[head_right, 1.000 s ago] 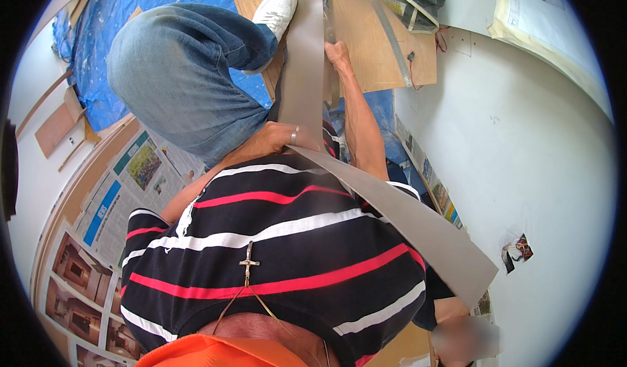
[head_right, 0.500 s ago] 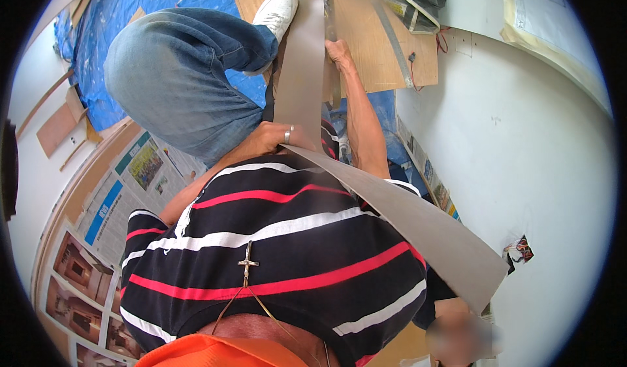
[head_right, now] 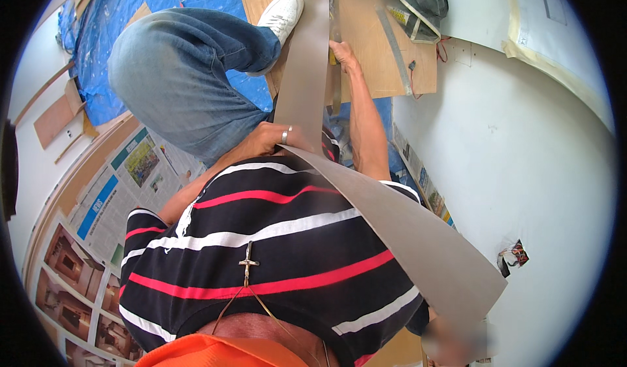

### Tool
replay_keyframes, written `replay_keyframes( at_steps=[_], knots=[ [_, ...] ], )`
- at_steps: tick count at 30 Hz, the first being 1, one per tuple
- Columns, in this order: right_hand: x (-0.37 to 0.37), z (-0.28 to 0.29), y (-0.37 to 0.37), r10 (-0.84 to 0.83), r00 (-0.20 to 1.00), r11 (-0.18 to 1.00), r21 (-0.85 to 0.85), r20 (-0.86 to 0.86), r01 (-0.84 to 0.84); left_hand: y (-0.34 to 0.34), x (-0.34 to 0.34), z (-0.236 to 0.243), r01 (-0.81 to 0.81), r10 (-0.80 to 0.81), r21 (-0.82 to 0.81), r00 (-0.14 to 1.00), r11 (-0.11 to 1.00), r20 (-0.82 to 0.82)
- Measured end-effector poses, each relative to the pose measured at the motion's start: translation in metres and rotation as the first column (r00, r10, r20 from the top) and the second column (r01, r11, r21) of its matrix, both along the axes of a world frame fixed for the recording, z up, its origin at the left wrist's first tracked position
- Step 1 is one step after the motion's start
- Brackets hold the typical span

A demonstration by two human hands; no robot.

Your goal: The person cuts a long strip of wood trim using shears, then sands the edges with sandpaper. The person measures and cuts the trim to fit a curved section of a cabinet.

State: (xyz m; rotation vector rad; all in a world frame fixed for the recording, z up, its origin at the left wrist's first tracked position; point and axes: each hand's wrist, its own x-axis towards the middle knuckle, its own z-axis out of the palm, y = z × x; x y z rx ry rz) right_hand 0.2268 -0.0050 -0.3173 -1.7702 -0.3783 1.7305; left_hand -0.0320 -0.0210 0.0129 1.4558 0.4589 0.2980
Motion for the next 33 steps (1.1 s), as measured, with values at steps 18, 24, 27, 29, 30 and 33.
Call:
replay_keyframes(
  at_steps=[18,24,27,29,30,33],
  knots=[
    [-0.008,-0.006,0.008,-0.107,0.994,0.994,-0.033,-0.003,0.107,-0.003,-0.002,0.010,0.000,-0.001,-0.034,1.000,0.999,-0.010],
    [-0.009,-0.001,0.009,0.003,0.985,0.998,-0.062,0.173,0.008,-0.001,0.000,0.012,0.017,-0.017,-0.030,1.000,0.999,-0.022],
    [-0.007,0.000,0.011,-0.008,0.988,0.999,-0.052,0.154,0.016,-0.001,0.001,0.014,0.027,-0.029,-0.047,0.999,0.999,-0.046],
    [-0.006,0.002,0.013,-0.058,0.993,0.998,-0.024,0.102,0.061,0.000,0.002,0.014,0.026,-0.029,-0.039,0.997,0.999,-0.072],
    [-0.005,0.003,0.014,-0.089,0.993,0.996,-0.012,0.074,0.090,0.000,0.002,0.015,0.030,-0.032,-0.029,0.997,0.999,-0.070],
    [-0.004,0.004,0.016,-0.102,0.994,0.995,-0.001,0.044,0.103,0.000,0.003,0.015,0.039,-0.040,-0.010,0.996,0.999,-0.074]
  ],
)
